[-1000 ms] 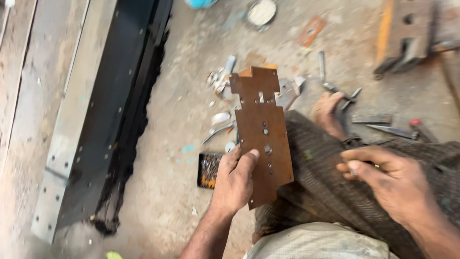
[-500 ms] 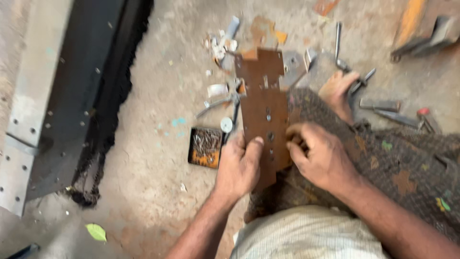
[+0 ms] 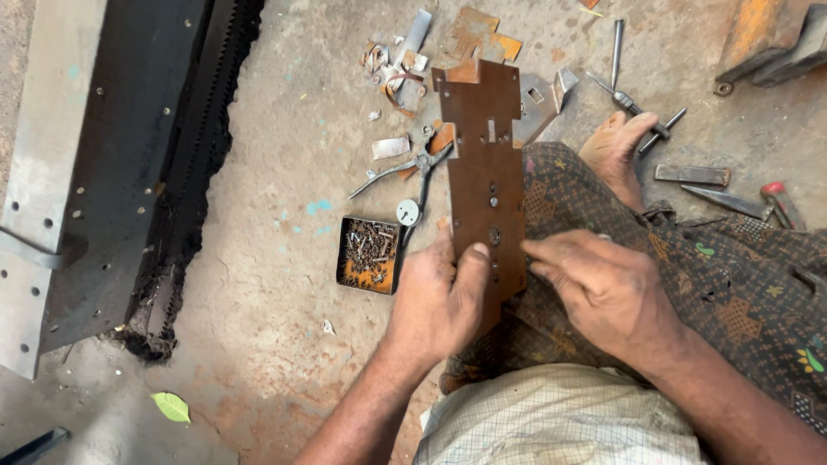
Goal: The person walks into a workshop and sits on the floor to assemble metal parts. They use a screwdriver to fasten screws into a metal plate and then hammer a metal piece into a larger assembly.
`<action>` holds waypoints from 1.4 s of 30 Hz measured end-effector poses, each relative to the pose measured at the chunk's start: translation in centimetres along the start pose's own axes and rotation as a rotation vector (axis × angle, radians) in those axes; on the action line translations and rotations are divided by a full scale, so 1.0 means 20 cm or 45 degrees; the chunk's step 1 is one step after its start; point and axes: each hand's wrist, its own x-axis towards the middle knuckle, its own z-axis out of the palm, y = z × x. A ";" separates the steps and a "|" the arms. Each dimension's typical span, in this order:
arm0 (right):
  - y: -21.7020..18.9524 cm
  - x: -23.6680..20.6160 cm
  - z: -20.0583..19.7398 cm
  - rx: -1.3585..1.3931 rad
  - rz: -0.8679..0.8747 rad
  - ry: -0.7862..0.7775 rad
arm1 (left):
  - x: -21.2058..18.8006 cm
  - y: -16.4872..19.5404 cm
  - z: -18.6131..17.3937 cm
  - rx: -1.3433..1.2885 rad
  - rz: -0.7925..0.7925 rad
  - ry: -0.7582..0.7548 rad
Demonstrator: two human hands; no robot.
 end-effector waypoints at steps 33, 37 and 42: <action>-0.02 -0.01 0.06 0.266 0.069 0.097 | -0.04 -0.03 0.08 -0.168 0.072 0.014; -0.02 -0.01 0.07 0.255 0.056 0.120 | -0.04 -0.02 0.09 -0.164 0.053 0.016; -0.02 -0.01 0.07 0.355 0.125 0.127 | -0.04 -0.02 0.09 -0.175 0.099 0.027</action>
